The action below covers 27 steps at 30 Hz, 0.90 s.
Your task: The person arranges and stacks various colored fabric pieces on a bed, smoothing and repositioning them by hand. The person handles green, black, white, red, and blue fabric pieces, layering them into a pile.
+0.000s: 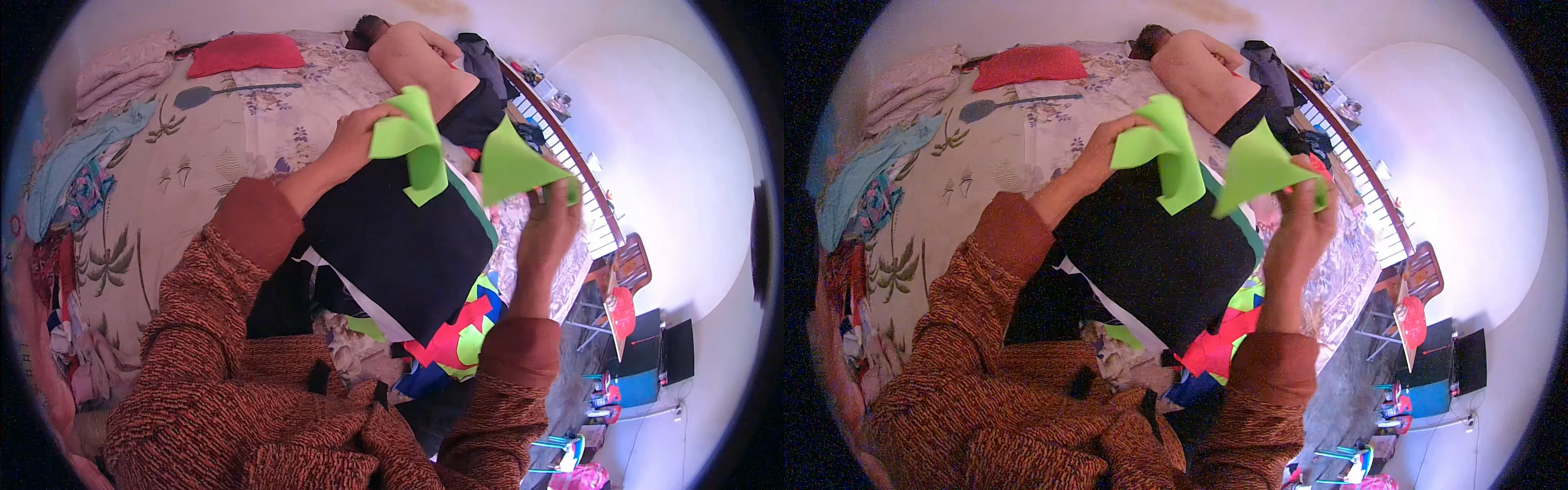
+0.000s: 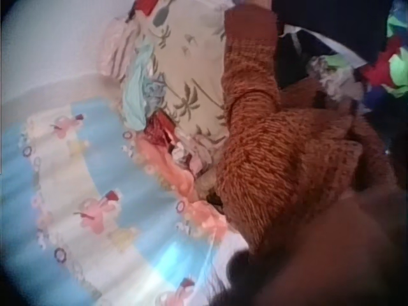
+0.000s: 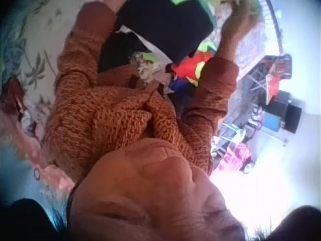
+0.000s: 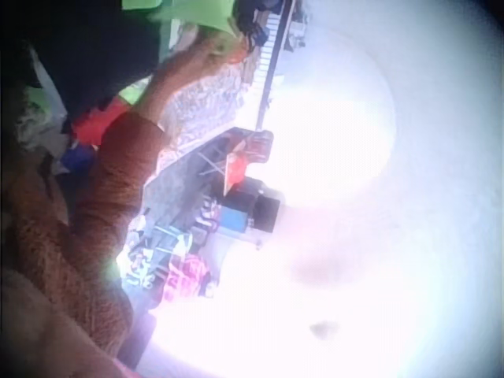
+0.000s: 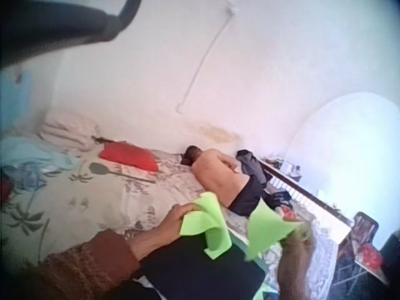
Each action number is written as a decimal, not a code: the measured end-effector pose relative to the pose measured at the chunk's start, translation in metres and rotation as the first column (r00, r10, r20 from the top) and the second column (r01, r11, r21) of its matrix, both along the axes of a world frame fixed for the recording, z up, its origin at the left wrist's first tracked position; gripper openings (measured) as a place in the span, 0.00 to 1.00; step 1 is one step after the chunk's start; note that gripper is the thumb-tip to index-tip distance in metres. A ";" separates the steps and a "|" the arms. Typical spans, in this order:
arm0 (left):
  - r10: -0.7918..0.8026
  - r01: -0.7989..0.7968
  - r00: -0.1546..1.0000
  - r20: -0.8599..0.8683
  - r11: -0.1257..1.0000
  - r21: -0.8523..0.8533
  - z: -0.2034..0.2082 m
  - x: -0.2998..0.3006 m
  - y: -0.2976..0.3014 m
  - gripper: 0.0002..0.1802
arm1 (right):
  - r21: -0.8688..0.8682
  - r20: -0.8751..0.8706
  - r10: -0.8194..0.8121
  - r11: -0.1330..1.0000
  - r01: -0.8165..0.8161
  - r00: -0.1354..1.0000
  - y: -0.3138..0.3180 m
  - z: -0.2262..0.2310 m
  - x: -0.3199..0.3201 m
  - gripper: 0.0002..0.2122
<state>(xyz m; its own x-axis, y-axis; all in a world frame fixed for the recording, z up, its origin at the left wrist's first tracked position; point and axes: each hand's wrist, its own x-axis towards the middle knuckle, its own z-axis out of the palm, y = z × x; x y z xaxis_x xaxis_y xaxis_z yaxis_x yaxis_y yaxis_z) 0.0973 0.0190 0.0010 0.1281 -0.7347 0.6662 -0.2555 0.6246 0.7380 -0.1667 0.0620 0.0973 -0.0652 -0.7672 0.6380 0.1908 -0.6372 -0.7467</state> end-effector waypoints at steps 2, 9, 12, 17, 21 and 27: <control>-0.098 0.111 0.990 -0.099 0.985 0.134 -0.021 0.004 0.013 0.09 | 0.034 -0.221 -0.123 0.990 0.134 0.967 -0.006 -0.033 -0.001 0.11; -0.106 0.088 0.993 0.055 0.962 0.259 -0.047 0.050 0.044 0.08 | -0.190 -0.769 -0.231 0.973 0.132 0.597 0.010 -0.099 -0.015 0.08; 0.136 -0.180 0.969 0.205 0.960 0.217 -0.042 0.063 0.040 0.10 | -0.183 -0.780 -0.194 0.980 0.080 0.595 0.015 -0.092 -0.018 0.08; 0.327 -0.360 0.888 0.322 0.932 0.044 -0.006 0.049 0.019 0.13 | -0.170 -0.829 -0.151 0.985 0.016 0.538 0.021 -0.092 -0.019 0.06; 0.035 -0.182 0.840 0.542 0.959 0.219 0.011 0.003 -0.022 0.17 | -0.144 -0.796 -0.141 0.989 0.042 0.589 0.014 -0.088 -0.016 0.04; -0.214 -0.054 0.623 0.752 0.948 0.315 0.009 -0.033 -0.059 0.22 | -0.309 -0.776 -0.249 0.951 -0.004 0.579 -0.001 -0.085 -0.013 0.03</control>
<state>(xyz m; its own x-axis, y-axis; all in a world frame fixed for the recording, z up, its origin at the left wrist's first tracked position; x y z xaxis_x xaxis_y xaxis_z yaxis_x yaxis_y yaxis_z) 0.0640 -0.0403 0.0104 -0.4001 -0.8814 0.2510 -0.7687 0.4719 0.4317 -0.1800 0.0610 0.0127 0.4857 -0.5973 0.6382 -0.4956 -0.7896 -0.3619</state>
